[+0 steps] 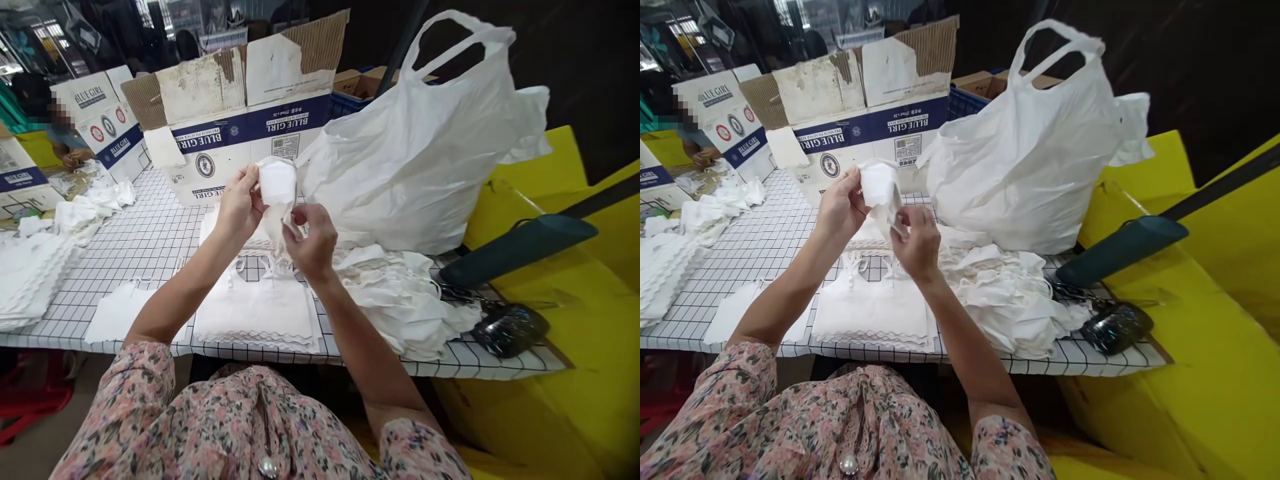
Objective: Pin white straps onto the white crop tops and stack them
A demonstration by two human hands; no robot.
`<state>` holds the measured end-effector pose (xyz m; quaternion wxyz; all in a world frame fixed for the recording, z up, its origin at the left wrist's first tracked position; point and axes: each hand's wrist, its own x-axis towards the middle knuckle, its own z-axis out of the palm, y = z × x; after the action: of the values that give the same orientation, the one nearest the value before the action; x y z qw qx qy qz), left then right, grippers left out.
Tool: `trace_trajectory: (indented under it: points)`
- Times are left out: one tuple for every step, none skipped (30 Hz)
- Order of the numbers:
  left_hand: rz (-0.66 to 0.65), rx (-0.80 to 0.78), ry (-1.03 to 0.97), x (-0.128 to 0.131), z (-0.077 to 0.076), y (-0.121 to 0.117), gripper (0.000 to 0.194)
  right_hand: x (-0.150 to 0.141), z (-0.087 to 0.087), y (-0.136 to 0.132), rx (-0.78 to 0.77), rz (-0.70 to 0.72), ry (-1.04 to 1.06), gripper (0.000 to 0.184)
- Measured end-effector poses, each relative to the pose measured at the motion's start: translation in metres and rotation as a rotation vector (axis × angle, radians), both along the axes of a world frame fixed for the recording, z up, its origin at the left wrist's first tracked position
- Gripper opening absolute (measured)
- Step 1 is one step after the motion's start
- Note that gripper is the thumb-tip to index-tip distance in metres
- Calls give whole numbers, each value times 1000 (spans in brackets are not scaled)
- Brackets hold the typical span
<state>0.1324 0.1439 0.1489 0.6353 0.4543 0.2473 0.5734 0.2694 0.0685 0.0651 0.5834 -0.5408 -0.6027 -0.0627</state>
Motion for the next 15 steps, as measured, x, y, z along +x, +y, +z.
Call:
trace_trajectory:
  points:
    - [1,-2,-5,-5,-2,0,20,5,-3,4,-21,17,48,28]
    - [5,-6,-11,-10,-4,0,20,12,-5,9,-44,47,116,29]
    - [12,-13,-18,-15,-6,3,20,19,-5,12,-72,88,200,29]
    - [23,-21,-24,-21,-9,6,20,26,-3,16,-104,142,299,29]
    - [34,-33,-29,-25,-11,10,19,33,0,19,-137,207,410,29]
    - [44,-50,-31,-29,-14,14,19,39,5,22,-168,282,520,30]
    - [50,-72,-31,-32,-17,18,20,43,10,26,-201,363,615,32]
    - [50,-96,-28,-34,-21,22,21,46,17,29,-235,439,685,35]
    - [41,-118,-20,-34,-25,24,23,48,23,33,-267,503,728,39]
    - [18,-132,-4,-33,-30,25,25,48,29,38,-301,555,746,42]
    - [-21,-136,25,-30,-36,24,28,47,35,43,-333,598,748,44]
    - [-72,-128,74,-27,-44,22,32,45,40,48,-356,634,741,46]
    - [-125,-103,144,-22,-54,18,38,43,45,52,-369,667,728,47]
    - [-169,-66,223,-17,-64,14,43,40,50,55,-374,699,711,49]
    - [-201,-30,300,-13,-76,9,45,36,55,58,-376,731,687,51]
